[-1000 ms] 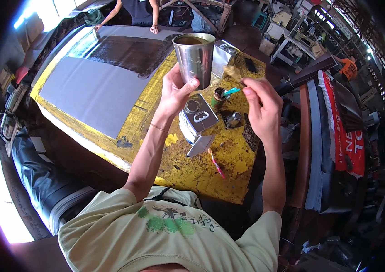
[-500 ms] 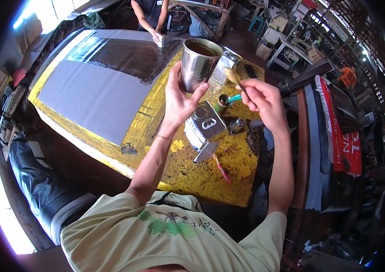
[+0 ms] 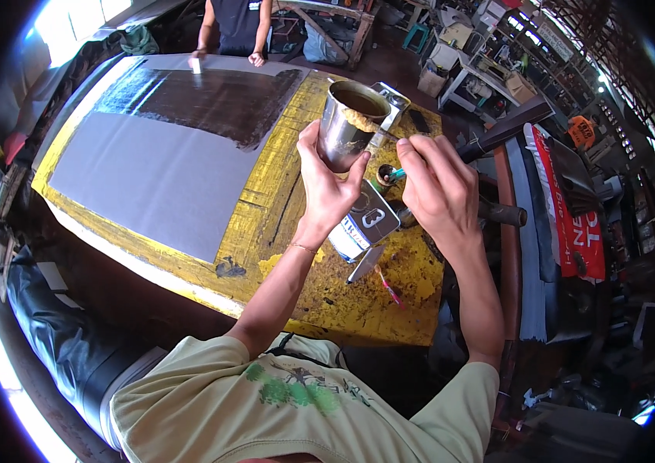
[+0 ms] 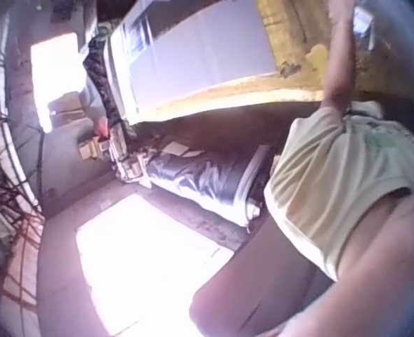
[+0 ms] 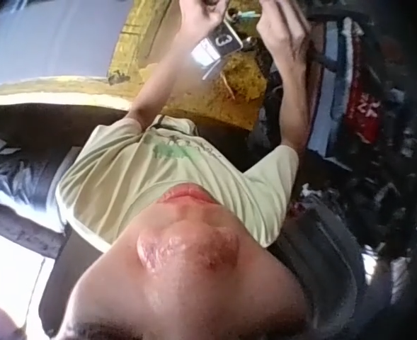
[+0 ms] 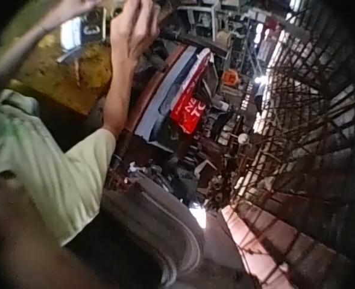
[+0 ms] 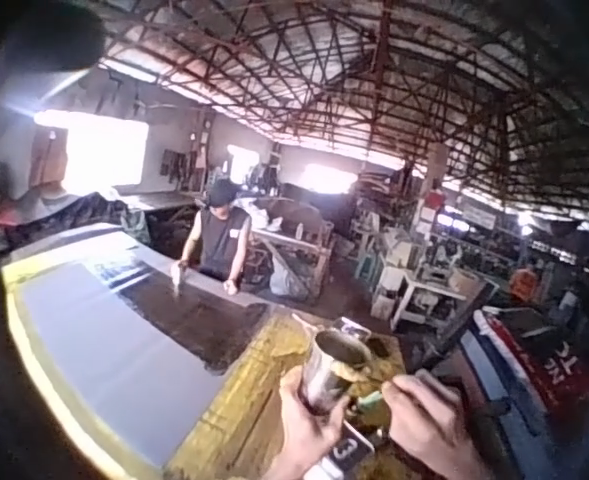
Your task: Applying a liquid dye or finish to a large flat surface on a workbench using a brush and a container.
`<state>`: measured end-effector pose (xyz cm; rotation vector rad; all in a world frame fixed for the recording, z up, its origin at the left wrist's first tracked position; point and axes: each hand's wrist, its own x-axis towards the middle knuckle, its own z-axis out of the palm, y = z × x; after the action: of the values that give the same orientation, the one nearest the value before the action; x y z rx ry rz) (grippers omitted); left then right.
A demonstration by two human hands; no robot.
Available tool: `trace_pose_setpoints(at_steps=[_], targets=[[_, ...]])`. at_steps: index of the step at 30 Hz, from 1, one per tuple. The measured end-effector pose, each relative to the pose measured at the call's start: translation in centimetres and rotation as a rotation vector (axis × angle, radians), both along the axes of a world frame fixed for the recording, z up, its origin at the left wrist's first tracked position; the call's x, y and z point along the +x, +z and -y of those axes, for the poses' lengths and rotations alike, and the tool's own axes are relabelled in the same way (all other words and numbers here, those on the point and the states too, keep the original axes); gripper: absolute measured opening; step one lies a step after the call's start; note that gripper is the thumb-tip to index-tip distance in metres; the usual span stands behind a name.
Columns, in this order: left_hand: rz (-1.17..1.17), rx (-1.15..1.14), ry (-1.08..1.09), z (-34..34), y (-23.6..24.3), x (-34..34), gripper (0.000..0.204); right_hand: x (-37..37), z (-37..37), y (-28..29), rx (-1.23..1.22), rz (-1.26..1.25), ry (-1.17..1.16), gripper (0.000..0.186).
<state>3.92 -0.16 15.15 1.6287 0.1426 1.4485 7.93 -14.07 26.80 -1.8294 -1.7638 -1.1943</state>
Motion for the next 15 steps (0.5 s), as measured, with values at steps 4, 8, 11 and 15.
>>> trace_pose_setpoints(at_steps=[4, 8, 11, 15], targets=[[0.019, 0.018, 0.055, -1.8, -1.2, -0.1, 0.079, -1.7, -2.1, -0.3, 0.044, -0.732, -0.012, 0.010], [0.039, 0.030, -0.011, -2.5, -1.2, -0.3, 0.079, 0.4, -1.0, -1.5, -0.066, -1.421, 0.177, 0.011], [0.089, 0.057, -0.036, -3.3, -1.2, -0.6, 0.077, -0.2, -0.8, -2.6, -0.090, -1.931, 0.565, 0.011], [0.049, 0.054, -0.042, -4.8, -1.6, -1.2, 0.077, -2.9, -1.7, -2.2, 0.012, -1.928, 0.806, 0.016]])
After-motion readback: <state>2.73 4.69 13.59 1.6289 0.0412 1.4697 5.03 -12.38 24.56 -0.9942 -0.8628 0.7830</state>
